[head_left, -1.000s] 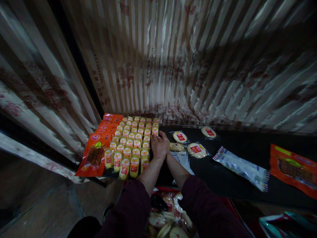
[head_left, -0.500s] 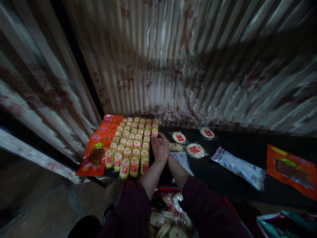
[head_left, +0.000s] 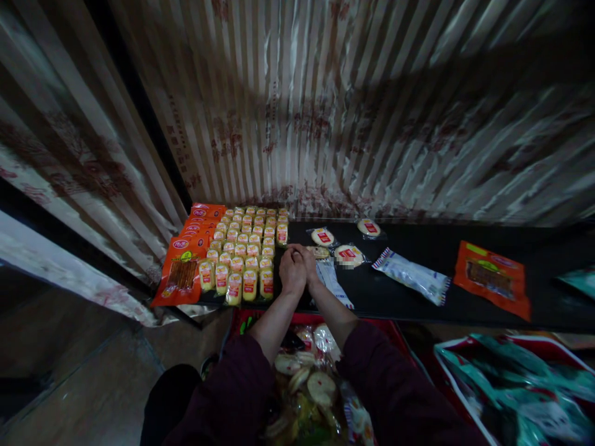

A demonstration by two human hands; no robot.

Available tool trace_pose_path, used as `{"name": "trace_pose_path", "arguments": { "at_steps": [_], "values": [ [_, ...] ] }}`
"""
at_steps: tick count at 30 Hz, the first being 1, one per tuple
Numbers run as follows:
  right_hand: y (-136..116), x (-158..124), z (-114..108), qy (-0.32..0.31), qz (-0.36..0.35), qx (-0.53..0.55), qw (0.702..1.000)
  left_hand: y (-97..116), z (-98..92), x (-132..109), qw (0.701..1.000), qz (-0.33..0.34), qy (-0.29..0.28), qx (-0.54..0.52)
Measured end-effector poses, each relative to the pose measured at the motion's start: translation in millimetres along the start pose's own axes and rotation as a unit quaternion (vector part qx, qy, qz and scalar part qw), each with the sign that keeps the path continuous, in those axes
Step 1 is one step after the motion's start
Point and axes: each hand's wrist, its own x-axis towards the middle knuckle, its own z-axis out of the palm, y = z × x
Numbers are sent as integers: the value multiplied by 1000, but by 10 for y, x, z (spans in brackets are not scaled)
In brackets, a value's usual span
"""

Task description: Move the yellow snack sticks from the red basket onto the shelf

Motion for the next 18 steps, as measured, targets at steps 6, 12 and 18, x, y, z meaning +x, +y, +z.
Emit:
{"name": "trace_pose_path", "arguments": {
  "at_steps": [6,12,18],
  "values": [
    [-267,-590,-215,-45,47,71,995,-117,-366,-562,999,-2,-38,-35],
    [-510,-1220,-266,-59,33,54,996,-330,-615,-1104,998,0,-24,-65],
    [-512,-1917,-44,-92,58,36,993,-906,-718,-1466,998,-59,-22,-22]
  ]
}}
